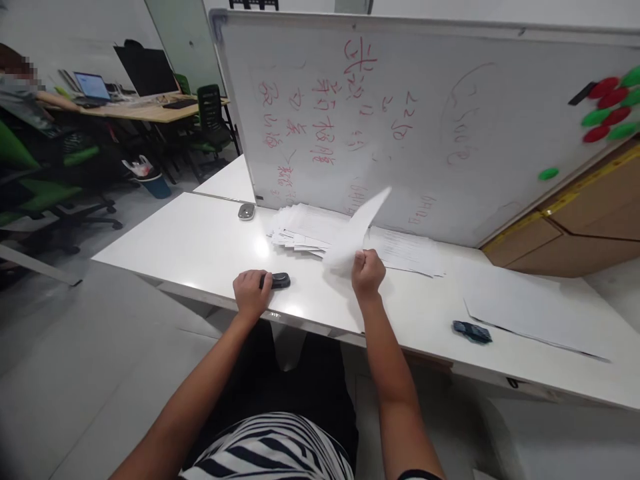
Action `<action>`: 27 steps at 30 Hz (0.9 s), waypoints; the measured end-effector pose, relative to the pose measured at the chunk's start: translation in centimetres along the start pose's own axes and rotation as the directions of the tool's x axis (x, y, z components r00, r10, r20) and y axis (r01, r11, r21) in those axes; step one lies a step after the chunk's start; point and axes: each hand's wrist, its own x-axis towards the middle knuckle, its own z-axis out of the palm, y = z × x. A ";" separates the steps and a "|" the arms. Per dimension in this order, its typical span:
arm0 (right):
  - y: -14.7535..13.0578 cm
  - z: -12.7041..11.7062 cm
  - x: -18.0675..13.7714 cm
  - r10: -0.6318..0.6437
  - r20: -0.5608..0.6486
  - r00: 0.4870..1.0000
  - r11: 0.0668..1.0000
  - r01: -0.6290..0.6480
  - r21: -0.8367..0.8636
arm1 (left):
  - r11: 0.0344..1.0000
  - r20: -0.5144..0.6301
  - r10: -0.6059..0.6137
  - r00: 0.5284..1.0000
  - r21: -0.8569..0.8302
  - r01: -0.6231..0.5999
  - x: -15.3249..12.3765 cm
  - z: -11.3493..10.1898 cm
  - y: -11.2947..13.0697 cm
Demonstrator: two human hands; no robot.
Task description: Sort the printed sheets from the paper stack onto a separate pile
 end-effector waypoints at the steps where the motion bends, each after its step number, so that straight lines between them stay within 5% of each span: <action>1: -0.8 -1.3 0.2 -0.084 0.028 0.996 0.996 0.084 0.005 | 1.000 -0.017 -0.023 1.000 -0.010 0.023 0.0 0.0 0.1; 5: -3.5 -7.0 1.0 -0.377 0.298 0.877 0.922 0.387 0.025 | 0.999 -0.072 -0.031 0.997 -0.046 0.028 0.0 0.0 -0.1; 9: -4.9 -11.6 1.9 -0.470 0.497 0.729 0.847 0.531 0.022 | 0.990 -0.087 0.074 0.993 -0.117 -0.084 -0.5 -0.4 0.2; 13: -4.4 -14.5 1.8 -0.449 0.518 0.728 0.861 0.508 0.031 | 0.914 -0.002 0.166 0.986 -0.374 -0.155 -1.6 -1.6 3.0; 16: -2.8 -15.6 1.0 -0.353 0.488 0.798 0.925 0.375 0.056 | 0.789 0.184 0.103 0.978 -0.613 0.032 -2.2 -2.6 5.9; 18: -1.6 -15.6 0.1 -0.243 0.463 0.852 0.969 0.229 0.087 | 0.676 0.360 0.128 0.924 -0.714 0.184 -2.3 -2.9 7.2; 22: -0.5 -14.1 -3.1 0.167 0.311 0.936 0.944 -0.243 0.225 | 0.631 0.502 0.140 0.854 -0.710 0.314 -2.2 -2.6 8.1; 24: -0.6 -12.8 -5.4 0.394 0.272 0.878 0.804 -0.473 0.361 | 0.631 0.489 0.065 0.870 -0.695 0.344 -2.3 -2.2 8.0; 27: -1.2 -11.2 -8.6 0.580 0.368 0.727 0.559 -0.683 0.470 | 0.587 0.501 -0.018 0.865 -0.695 0.415 -2.6 -1.7 7.8</action>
